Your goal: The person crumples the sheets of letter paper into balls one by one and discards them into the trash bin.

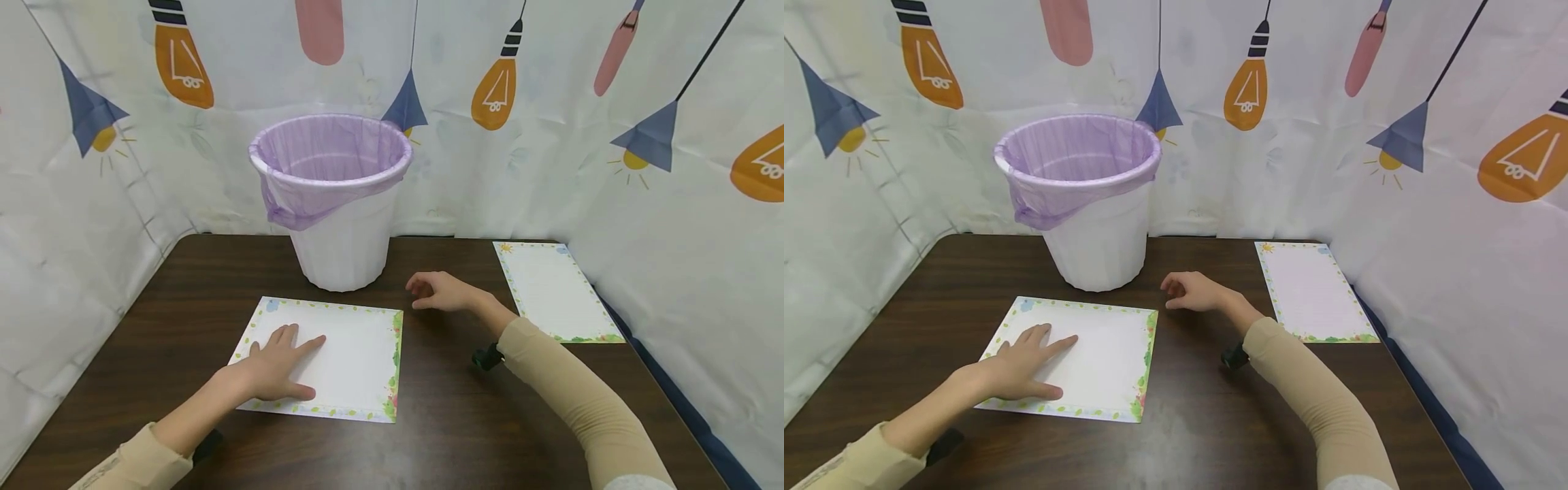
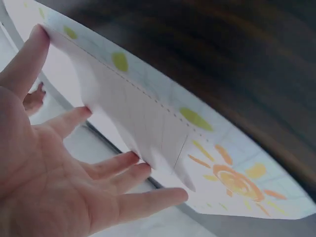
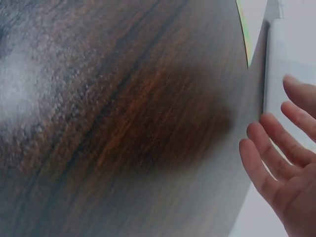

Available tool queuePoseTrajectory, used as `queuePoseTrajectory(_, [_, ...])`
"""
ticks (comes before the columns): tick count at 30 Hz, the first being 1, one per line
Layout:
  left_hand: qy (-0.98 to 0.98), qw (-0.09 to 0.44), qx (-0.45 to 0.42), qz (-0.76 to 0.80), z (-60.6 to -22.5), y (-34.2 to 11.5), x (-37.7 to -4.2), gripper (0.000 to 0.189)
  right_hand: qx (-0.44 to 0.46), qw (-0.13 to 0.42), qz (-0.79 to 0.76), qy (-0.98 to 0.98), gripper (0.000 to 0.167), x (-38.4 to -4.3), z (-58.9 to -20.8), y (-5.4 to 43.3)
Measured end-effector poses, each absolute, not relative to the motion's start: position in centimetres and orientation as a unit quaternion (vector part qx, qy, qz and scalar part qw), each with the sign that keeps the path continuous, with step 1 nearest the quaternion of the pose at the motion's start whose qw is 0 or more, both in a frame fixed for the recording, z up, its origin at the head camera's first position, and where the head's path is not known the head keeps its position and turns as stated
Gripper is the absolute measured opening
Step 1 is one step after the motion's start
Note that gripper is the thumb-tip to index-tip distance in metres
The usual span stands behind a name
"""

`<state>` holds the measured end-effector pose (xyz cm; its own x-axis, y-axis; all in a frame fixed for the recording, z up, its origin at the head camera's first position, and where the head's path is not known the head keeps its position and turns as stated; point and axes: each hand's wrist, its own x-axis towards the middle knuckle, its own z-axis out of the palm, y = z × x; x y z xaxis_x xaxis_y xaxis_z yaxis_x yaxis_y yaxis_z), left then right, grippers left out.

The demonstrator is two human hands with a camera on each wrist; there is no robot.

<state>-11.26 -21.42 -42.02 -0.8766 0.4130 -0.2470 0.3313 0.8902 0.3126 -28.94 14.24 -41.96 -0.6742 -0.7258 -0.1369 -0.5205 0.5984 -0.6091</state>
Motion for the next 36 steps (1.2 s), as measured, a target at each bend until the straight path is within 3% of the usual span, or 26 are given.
queuePoseTrajectory(11, [0.954, 0.188, 0.194, 0.126, -41.6, -17.7, -11.8, 0.098, -0.349, 0.205, -0.249, 0.880, 0.075, -28.3, -42.8, 14.6])
queuePoseTrajectory(19, [0.957, 0.192, 0.196, 0.097, -41.9, -15.4, -12.2, 0.096, -0.350, 0.203, -0.197, 0.893, 0.091, -27.7, -43.2, 15.0])
queuePoseTrajectory(27, [0.961, 0.185, 0.197, 0.064, -42.2, -13.4, -12.7, 0.096, -0.337, 0.202, -0.153, 0.907, 0.092, -27.0, -43.0, 15.0])
queuePoseTrajectory(36, [0.963, 0.173, 0.202, 0.050, -42.3, -11.8, -13.8, 0.097, -0.306, 0.196, -0.158, 0.918, 0.075, -27.6, -43.0, 15.5])
